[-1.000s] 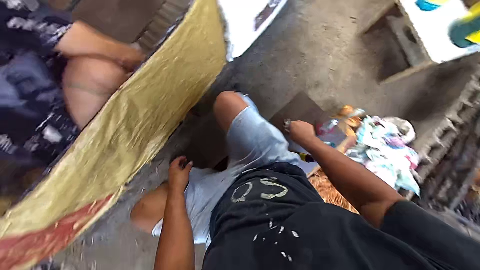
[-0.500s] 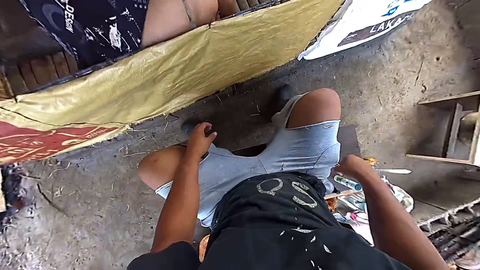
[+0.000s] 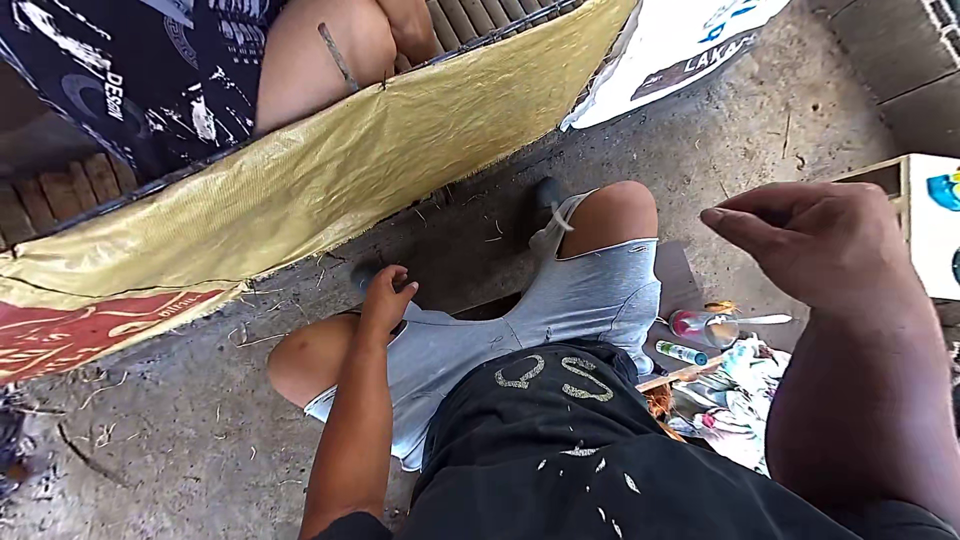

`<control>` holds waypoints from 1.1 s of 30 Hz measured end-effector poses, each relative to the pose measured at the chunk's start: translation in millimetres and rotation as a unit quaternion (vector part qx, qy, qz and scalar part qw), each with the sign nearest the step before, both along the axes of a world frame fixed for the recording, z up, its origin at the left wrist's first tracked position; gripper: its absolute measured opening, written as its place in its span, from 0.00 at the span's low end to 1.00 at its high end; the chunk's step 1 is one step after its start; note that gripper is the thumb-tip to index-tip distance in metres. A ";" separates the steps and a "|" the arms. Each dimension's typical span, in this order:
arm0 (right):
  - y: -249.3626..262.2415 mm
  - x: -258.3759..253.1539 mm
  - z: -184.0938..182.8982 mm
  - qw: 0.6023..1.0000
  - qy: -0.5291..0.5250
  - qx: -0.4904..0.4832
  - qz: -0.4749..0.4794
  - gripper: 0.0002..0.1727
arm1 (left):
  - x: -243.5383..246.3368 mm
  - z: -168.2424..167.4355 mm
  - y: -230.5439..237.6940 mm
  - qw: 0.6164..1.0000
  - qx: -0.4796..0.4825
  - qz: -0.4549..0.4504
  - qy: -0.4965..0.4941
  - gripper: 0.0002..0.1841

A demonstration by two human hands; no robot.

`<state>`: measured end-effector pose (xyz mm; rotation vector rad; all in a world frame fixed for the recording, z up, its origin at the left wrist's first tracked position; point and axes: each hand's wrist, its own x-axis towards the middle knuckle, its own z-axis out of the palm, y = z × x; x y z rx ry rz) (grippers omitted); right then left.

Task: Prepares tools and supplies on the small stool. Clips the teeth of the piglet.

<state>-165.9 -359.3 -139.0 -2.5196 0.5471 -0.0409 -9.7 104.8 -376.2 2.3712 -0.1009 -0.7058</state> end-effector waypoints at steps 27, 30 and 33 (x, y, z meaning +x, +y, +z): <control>-93.1 -191.1 -222.8 0.909 0.261 -0.033 -0.325 0.12 | 1.3 -7.9 -23.5 0.994 0.048 -0.088 0.035 0.21; -86.3 -180.7 -236.0 0.895 0.277 -0.057 -0.344 0.14 | -0.6 -4.9 -28.3 0.995 0.050 -0.080 0.029 0.20; -84.2 -178.0 -238.5 0.890 0.263 -0.078 -0.363 0.15 | -2.5 -2.5 -30.5 0.994 0.055 -0.093 0.016 0.20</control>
